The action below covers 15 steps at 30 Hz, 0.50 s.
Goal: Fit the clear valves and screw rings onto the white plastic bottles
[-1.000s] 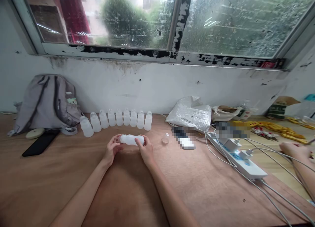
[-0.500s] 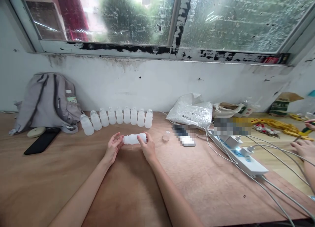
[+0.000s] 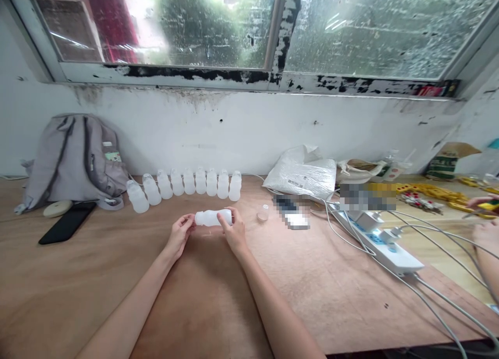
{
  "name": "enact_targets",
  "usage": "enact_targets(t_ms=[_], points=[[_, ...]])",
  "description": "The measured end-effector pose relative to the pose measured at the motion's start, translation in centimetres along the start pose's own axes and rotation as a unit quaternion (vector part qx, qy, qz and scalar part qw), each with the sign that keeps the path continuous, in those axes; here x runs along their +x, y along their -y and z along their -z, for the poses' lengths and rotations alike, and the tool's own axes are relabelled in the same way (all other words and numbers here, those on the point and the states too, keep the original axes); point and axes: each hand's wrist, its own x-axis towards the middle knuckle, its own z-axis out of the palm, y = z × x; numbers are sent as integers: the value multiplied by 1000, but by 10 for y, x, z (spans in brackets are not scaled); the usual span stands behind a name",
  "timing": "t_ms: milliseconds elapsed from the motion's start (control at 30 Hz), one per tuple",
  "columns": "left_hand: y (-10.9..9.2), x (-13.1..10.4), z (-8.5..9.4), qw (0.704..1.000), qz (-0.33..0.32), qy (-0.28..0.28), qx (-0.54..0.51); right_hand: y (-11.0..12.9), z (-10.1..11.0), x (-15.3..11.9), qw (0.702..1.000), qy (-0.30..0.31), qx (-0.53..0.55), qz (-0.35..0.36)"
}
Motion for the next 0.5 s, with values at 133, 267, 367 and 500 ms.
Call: enact_targets(t_ms=[133,267,367,500], points=[[-3,-1,-1,998,-32,28,-40,-2,1,1,1000,-3,-5,-9],[-3,-3,-1,999,-1,8,-44,-1,0,0,1000,2,-2,3],[-4,-5,-1,1000,-21,3,-14,-1,1,-1,1000,10,-12,-9],[-9,-7,-3,998,-54,30,-29,-3,4,1,999,7,-45,-21]])
